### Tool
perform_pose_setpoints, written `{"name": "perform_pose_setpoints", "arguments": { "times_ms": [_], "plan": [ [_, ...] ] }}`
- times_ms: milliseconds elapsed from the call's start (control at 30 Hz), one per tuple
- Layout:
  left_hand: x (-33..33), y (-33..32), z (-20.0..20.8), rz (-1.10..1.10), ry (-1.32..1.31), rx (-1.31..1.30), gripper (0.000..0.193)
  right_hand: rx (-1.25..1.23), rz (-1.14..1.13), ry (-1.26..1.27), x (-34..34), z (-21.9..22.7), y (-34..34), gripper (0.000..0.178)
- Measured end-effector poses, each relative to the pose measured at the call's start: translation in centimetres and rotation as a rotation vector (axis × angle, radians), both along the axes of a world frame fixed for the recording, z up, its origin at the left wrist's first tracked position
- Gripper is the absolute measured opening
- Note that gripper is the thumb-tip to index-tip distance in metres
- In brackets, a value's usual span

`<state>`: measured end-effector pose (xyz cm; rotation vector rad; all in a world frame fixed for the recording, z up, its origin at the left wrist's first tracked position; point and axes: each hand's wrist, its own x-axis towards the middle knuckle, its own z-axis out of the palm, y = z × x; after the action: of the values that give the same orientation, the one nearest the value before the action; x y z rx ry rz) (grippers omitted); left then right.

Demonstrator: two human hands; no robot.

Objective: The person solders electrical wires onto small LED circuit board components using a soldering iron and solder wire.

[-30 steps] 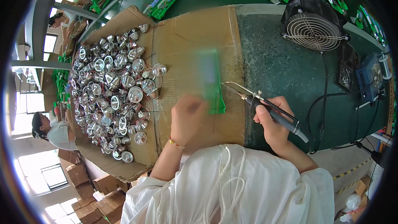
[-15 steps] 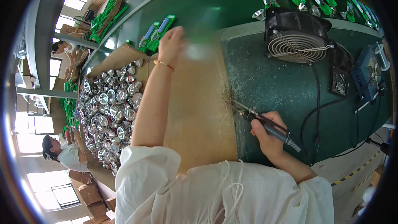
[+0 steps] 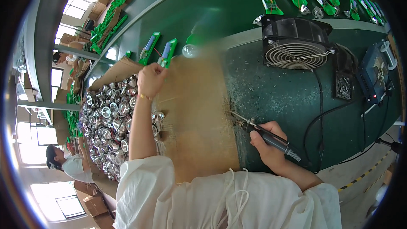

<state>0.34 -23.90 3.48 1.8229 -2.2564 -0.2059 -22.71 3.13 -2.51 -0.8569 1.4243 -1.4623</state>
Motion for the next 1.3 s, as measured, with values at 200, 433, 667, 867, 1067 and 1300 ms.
{"name": "perform_pose_setpoints", "arguments": {
  "times_ms": [200, 433, 667, 867, 1067, 1300],
  "plan": [
    [-2.0, 16.9, -1.4, -0.051, 0.207, -0.106, 0.019, 0.008, -0.074, -0.072, 0.2, 0.6, -0.2, 0.014],
    [3.8, 15.1, 1.0, 0.255, 0.034, -0.312, 0.022, -0.071, -0.101, 0.04, 0.9, 0.0, 0.1, 0.014],
    [4.0, 13.2, -1.2, 0.242, -0.346, -0.014, 0.042, -0.09, -0.121, 0.072, 1.1, 0.0, 0.3, 0.014],
    [2.3, 20.3, -3.7, -0.297, 0.003, -0.345, 0.014, -0.106, -0.103, 0.071, 1.1, 0.0, 0.2, 0.015],
    [3.4, 20.8, -2.5, -0.153, 0.132, -0.396, 0.024, -0.113, -0.101, 0.085, 1.0, -0.2, 0.2, 0.014],
    [1.2, 19.5, -2.8, -0.183, 0.188, -0.144, 0.022, -0.105, -0.098, 0.056, 0.7, -0.2, 0.4, 0.015]
  ]
}}
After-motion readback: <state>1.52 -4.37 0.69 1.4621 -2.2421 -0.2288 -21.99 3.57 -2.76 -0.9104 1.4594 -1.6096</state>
